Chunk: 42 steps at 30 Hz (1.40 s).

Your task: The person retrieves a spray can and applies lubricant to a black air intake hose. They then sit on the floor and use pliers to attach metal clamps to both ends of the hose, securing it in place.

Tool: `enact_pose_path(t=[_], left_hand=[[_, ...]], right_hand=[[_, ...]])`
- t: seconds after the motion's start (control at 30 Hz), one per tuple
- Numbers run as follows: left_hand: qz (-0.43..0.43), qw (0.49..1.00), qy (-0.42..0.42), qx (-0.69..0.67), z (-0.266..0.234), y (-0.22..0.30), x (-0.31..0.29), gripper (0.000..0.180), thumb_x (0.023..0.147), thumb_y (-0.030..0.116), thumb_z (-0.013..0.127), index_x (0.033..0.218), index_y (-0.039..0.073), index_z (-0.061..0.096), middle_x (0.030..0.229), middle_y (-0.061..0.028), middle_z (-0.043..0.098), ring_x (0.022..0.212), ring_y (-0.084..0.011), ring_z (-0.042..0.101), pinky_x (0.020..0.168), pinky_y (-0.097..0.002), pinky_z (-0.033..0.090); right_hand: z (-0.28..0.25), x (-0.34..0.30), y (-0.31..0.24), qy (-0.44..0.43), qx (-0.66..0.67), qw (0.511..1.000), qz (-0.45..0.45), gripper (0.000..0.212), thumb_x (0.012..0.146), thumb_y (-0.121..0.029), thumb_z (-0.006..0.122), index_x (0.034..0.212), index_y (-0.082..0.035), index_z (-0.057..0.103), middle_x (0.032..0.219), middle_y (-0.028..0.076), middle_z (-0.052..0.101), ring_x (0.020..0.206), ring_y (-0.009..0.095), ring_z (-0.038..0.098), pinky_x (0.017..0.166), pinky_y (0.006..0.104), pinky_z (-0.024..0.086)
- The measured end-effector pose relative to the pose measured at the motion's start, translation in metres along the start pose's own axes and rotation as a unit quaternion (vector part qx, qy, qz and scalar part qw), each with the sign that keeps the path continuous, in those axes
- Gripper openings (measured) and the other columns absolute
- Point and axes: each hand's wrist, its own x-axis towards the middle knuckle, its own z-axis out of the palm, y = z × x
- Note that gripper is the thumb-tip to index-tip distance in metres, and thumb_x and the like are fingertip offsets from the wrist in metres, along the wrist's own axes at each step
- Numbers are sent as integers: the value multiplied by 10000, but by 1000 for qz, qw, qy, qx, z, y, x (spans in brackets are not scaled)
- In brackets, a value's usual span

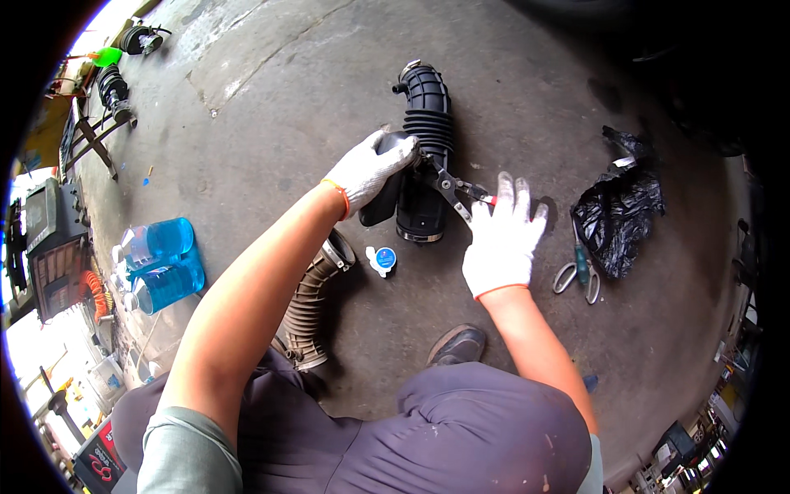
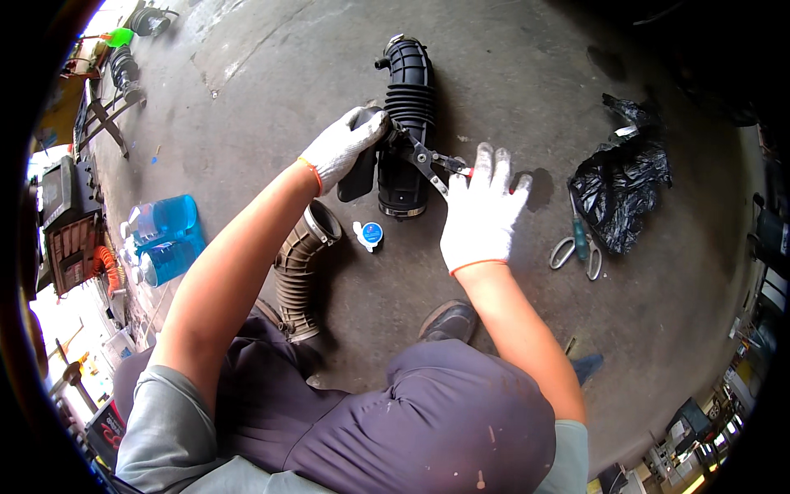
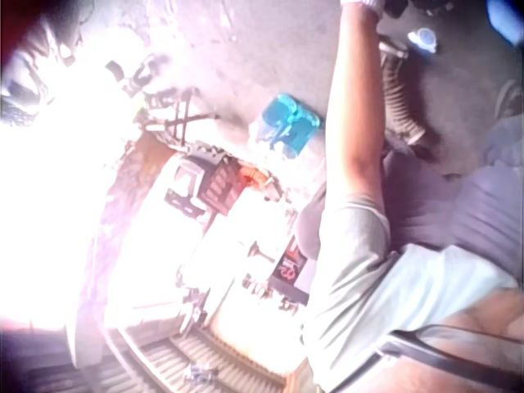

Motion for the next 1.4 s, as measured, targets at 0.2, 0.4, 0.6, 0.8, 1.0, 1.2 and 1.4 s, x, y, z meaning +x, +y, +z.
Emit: enact_pose_path(t=[0.2, 0.4, 0.6, 0.8, 1.0, 1.2, 1.4], left_hand=[[14, 999, 19, 22, 10, 21, -11, 994, 944, 725, 763, 1550, -40, 572, 1420, -210, 721, 1309, -265, 680, 1139, -386, 509], [0, 998, 3, 63, 5, 38, -20, 1065, 969, 694, 744, 1668, -56, 453, 1537, -229, 653, 1378, -267, 638, 1177, -377, 481], [-5, 999, -11, 44, 6, 35, -16, 1094, 958, 693, 761, 1672, -68, 435, 1538, -229, 651, 1393, -266, 627, 1196, -373, 470], [-5, 998, 2, 67, 10, 31, -11, 960, 955, 691, 768, 1571, -20, 571, 1434, -206, 712, 1298, -256, 674, 1134, -381, 508], [-7, 996, 12, 86, 17, 41, -18, 958, 942, 722, 760, 1533, -14, 599, 1390, -207, 729, 1254, -266, 692, 1087, -386, 532], [-13, 996, 18, 92, 16, 40, -16, 958, 943, 734, 752, 1517, -19, 605, 1374, -208, 735, 1243, -267, 698, 1074, -391, 538], [-4, 994, 19, 111, 19, 41, -14, 932, 951, 734, 742, 1493, -14, 621, 1349, -209, 744, 1223, -277, 704, 1073, -393, 539]], right_hand=[[6, -4, -22, -47, -22, 998, 25, 522, 1032, -273, 600, 1542, -181, 653, 1753, 167, 421, 1669, 408, 296, 1302, 727, 207], [-8, -12, -20, -34, -25, 998, 47, 509, 1059, -290, 594, 1550, -169, 642, 1750, 174, 428, 1663, 404, 316, 1297, 737, 212], [-15, -7, -18, -11, -52, 998, 32, 419, 1077, -259, 576, 1467, -150, 684, 1693, 174, 500, 1604, 387, 409, 1278, 732, 258], [-30, 0, -10, -11, -79, 997, 18, 368, 1090, -256, 562, 1388, -134, 739, 1632, 171, 567, 1549, 370, 477, 1262, 728, 292], [-58, 10, 0, -38, -130, 991, -13, 345, 1089, -250, 569, 1344, -137, 773, 1560, 155, 619, 1510, 355, 512, 1257, 704, 311], [-77, 22, 1, -67, -144, 987, -39, 281, 1070, -230, 610, 1221, -153, 833, 1314, 101, 676, 1304, 309, 609, 1193, 662, 378], [-79, 22, 7, -73, -137, 986, -66, 221, 1050, -223, 608, 1135, -152, 799, 1166, 85, 648, 1152, 282, 625, 955, 503, 467]])
